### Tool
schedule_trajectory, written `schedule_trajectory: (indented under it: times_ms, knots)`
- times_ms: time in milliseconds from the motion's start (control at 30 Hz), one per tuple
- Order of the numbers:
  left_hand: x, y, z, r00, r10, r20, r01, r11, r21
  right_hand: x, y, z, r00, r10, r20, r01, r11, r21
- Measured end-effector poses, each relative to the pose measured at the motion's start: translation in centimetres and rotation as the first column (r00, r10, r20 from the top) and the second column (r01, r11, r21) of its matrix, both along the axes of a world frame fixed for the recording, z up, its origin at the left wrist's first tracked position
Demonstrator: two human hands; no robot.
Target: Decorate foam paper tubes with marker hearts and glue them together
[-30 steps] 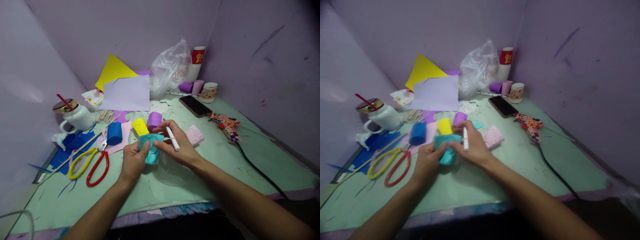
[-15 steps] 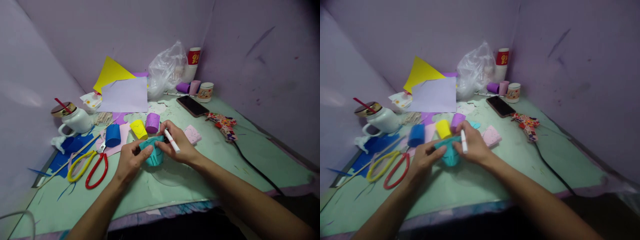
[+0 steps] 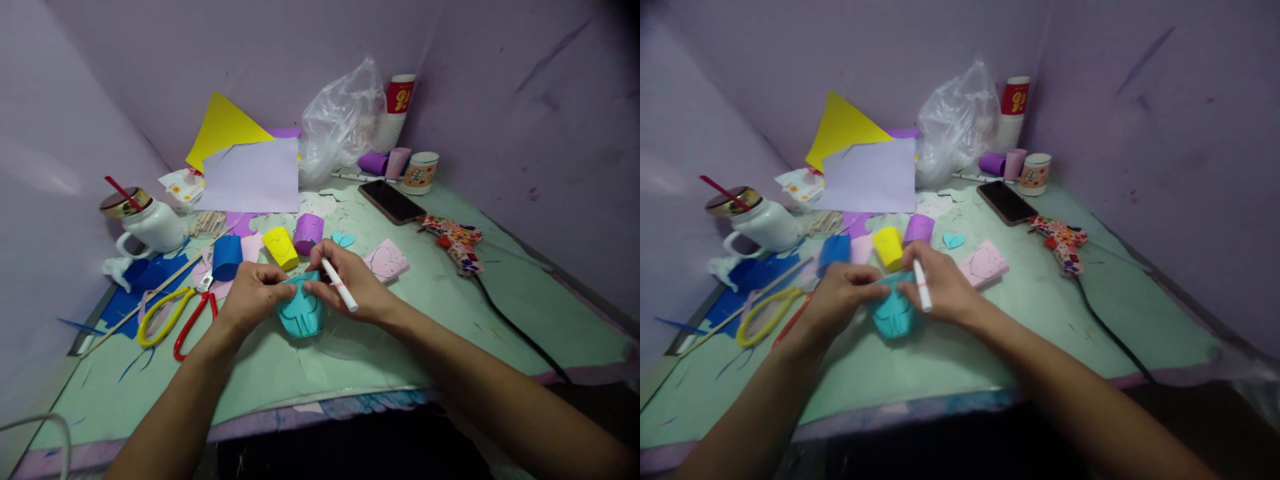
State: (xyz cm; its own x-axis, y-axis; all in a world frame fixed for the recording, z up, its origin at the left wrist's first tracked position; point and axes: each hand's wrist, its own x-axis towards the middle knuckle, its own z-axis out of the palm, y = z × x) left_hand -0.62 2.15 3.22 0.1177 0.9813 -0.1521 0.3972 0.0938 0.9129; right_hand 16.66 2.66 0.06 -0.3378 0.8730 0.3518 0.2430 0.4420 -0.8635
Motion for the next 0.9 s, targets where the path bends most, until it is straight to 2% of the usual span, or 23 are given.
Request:
schedule_trajectory:
  times_ms: [67, 133, 167, 233, 333, 400, 500, 733, 900]
  knots:
    - [-0.1, 0.2, -0.3, 0.998, 0.041, 0.037, -0.039, 0.999, -0.031, 0.2, -0.3, 0.6, 0.993, -0.098, -0.060, 0.101, 0.994, 0.050]
    - [-0.1, 0.2, -0.5, 0.995, 0.076, 0.062, -0.073, 0.996, -0.047, 0.4, -0.8, 1.2, 0.962, -0.168, -0.216, 0.184, 0.981, 0.059]
    - [0.0, 0.3, -0.6, 0.994, 0.088, 0.071, -0.085, 0.995, -0.051, 0.5, -1.1, 1.4, 0.944, -0.157, -0.292, 0.179, 0.982, 0.051]
    - [0.1, 0.2, -0.7, 0.992, 0.100, 0.076, -0.096, 0.993, -0.062, 0.8, -1.6, 1.5, 0.929, -0.062, -0.364, 0.088, 0.994, 0.057]
    - [0.3, 0.0, -0.8, 0.992, 0.104, 0.070, -0.098, 0.991, -0.087, 0.9, -2.2, 1.2, 0.967, 0.098, -0.234, -0.074, 0.991, 0.109]
    - [0.2, -0.1, -0.8, 0.991, 0.110, 0.070, -0.104, 0.991, -0.088, 0.7, -2.5, 1.0, 0.984, 0.145, -0.103, -0.133, 0.984, 0.118]
    - [0.1, -0.2, -0.9, 0.991, 0.115, 0.069, -0.110, 0.992, -0.068, 0.1, -2.7, 0.6, 0.992, 0.123, 0.003, -0.122, 0.981, 0.151]
    - [-0.1, 0.1, -1.1, 0.994, 0.098, 0.049, -0.095, 0.994, -0.061, -0.8, -2.6, -0.4, 0.995, 0.094, 0.034, -0.100, 0.956, 0.277]
    - [-0.1, 0.3, -1.3, 0.993, 0.100, 0.060, -0.096, 0.993, -0.071, -0.7, -2.7, -0.3, 0.996, 0.081, 0.047, -0.091, 0.955, 0.283]
